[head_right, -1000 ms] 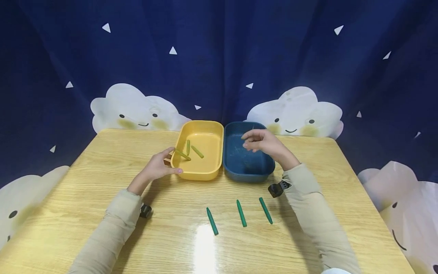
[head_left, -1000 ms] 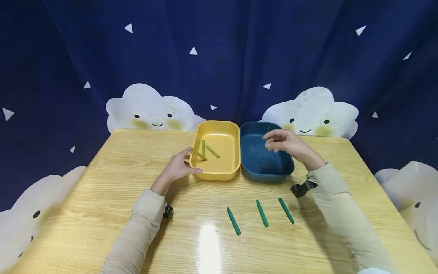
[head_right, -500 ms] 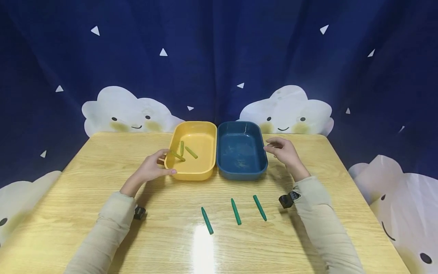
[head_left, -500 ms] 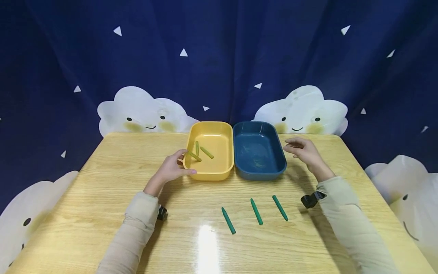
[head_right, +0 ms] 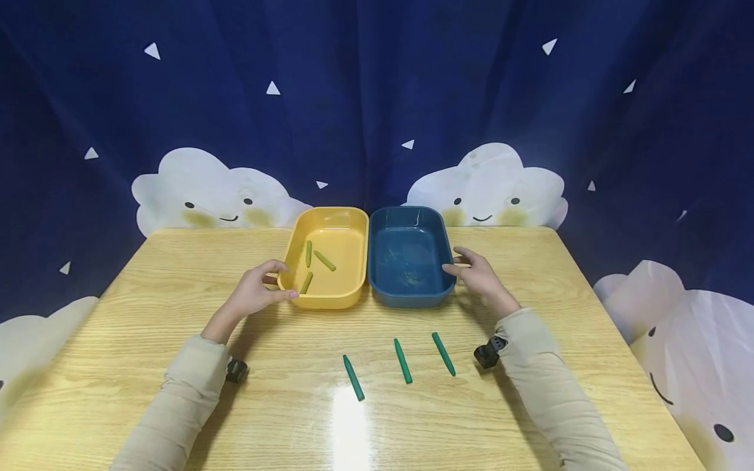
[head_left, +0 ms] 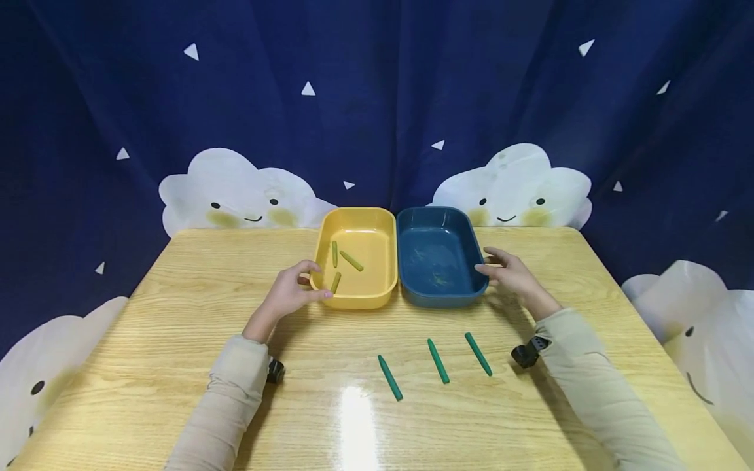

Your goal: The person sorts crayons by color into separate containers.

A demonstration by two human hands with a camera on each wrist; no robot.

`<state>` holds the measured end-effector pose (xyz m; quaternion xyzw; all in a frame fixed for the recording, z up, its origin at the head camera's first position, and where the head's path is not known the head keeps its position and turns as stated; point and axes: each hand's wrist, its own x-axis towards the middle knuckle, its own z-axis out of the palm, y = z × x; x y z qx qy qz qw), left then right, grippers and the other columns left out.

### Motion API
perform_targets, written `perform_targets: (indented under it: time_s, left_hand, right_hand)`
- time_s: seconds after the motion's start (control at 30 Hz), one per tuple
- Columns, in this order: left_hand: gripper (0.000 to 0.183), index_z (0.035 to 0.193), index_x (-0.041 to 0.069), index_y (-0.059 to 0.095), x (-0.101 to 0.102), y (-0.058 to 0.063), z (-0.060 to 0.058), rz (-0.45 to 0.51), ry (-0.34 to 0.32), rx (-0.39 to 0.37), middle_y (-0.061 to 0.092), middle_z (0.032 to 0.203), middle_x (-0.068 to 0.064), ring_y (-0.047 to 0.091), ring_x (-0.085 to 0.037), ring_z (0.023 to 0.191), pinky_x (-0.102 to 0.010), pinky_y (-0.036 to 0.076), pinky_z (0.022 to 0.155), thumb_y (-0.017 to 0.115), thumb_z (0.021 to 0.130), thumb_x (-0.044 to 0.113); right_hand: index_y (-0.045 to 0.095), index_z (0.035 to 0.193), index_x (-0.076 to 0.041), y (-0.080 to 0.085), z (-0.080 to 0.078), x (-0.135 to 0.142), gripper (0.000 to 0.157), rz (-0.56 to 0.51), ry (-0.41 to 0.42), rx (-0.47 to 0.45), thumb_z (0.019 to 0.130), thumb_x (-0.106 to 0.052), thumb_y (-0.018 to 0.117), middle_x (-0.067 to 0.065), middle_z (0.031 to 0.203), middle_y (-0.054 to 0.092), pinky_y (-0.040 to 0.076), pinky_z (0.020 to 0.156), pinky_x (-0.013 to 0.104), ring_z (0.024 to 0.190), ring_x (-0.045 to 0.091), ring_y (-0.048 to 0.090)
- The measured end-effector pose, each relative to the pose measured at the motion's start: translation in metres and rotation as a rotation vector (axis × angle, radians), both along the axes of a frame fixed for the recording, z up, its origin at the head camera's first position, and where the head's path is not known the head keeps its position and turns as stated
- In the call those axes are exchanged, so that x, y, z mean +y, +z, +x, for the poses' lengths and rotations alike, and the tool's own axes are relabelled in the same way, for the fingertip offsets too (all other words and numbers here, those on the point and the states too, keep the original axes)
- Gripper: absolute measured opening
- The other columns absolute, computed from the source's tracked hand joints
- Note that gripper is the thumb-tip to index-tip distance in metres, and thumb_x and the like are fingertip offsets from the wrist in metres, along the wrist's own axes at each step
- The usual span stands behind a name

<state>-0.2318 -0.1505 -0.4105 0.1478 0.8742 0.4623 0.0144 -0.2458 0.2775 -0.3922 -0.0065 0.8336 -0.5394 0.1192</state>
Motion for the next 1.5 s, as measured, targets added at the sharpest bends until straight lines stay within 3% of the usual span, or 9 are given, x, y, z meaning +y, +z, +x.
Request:
perform_targets:
  time_s: [0.17,0.4,0.67,0.87,1.1,1.37,1.5]
  left_hand:
    - [0.063,0.121,-0.003,0.047,0.0,-0.001,0.0,-0.01,0.001,0.017,0.049,0.12,-0.028,0.056,-0.041,0.094,-0.042,0.051,0.074,0.078,0.072,0.019]
    - [0.076,0.13,-0.004,0.037,0.001,-0.002,0.0,0.026,0.022,0.011,0.051,0.115,-0.029,0.056,-0.041,0.094,-0.042,0.05,0.079,0.08,0.07,0.015]
    - [0.078,0.139,0.0,0.03,-0.008,0.003,0.004,0.018,0.066,0.095,0.053,0.115,-0.027,0.056,-0.042,0.097,-0.045,0.051,0.077,0.073,0.078,0.021]
    - [0.068,0.136,0.002,0.037,-0.018,0.014,0.018,-0.002,0.104,0.201,0.055,0.113,-0.023,0.056,-0.04,0.098,-0.05,0.05,0.073,0.07,0.08,0.02]
    - [0.065,0.131,-0.001,0.043,-0.012,0.017,0.036,-0.002,0.011,0.251,0.057,0.108,-0.021,0.058,-0.035,0.094,-0.048,0.05,0.071,0.074,0.076,0.014]
    - [0.061,0.123,-0.001,0.051,0.009,0.023,0.048,0.0,-0.191,0.293,0.06,0.101,-0.017,0.06,-0.034,0.087,-0.042,0.051,0.066,0.078,0.069,0.007]
    - [0.053,0.116,-0.001,0.057,0.02,0.024,0.052,-0.003,-0.294,0.28,0.062,0.097,-0.015,0.06,-0.027,0.083,-0.038,0.051,0.065,0.079,0.068,0.008]
  right_hand:
    - [0.005,0.146,-0.005,-0.004,0.003,0.002,0.084,-0.012,0.079,-0.038,0.087,-0.019,0.062,0.027,0.146,0.013,0.037,0.093,0.052,0.123,0.042,0.032]
    - [-0.009,0.145,-0.008,-0.007,0.005,0.007,0.105,0.002,0.274,0.0,0.079,-0.013,0.071,0.025,0.148,0.001,0.029,0.099,0.054,0.127,0.046,0.024]
    - [-0.006,0.146,-0.012,-0.015,0.006,0.007,0.099,0.005,0.272,0.048,0.081,-0.01,0.068,0.023,0.149,0.003,0.036,0.094,0.054,0.124,0.047,0.031]
    - [-0.006,0.146,-0.013,-0.016,0.005,0.006,0.1,0.025,0.271,0.053,0.08,-0.011,0.069,0.023,0.149,0.003,0.034,0.095,0.055,0.124,0.047,0.029]
    - [-0.009,0.146,-0.013,-0.016,0.005,0.007,0.102,0.023,0.268,0.043,0.08,-0.014,0.07,0.024,0.149,0.002,0.036,0.095,0.054,0.125,0.047,0.029]
    - [-0.01,0.145,-0.015,-0.017,0.006,0.005,0.101,-0.022,0.25,0.011,0.081,-0.01,0.068,0.021,0.149,-0.005,0.042,0.09,0.048,0.124,0.046,0.031]
    - [-0.011,0.145,-0.015,-0.017,0.008,0.004,0.101,-0.025,0.241,0.003,0.082,-0.008,0.067,0.021,0.149,-0.006,0.042,0.089,0.047,0.123,0.046,0.031]
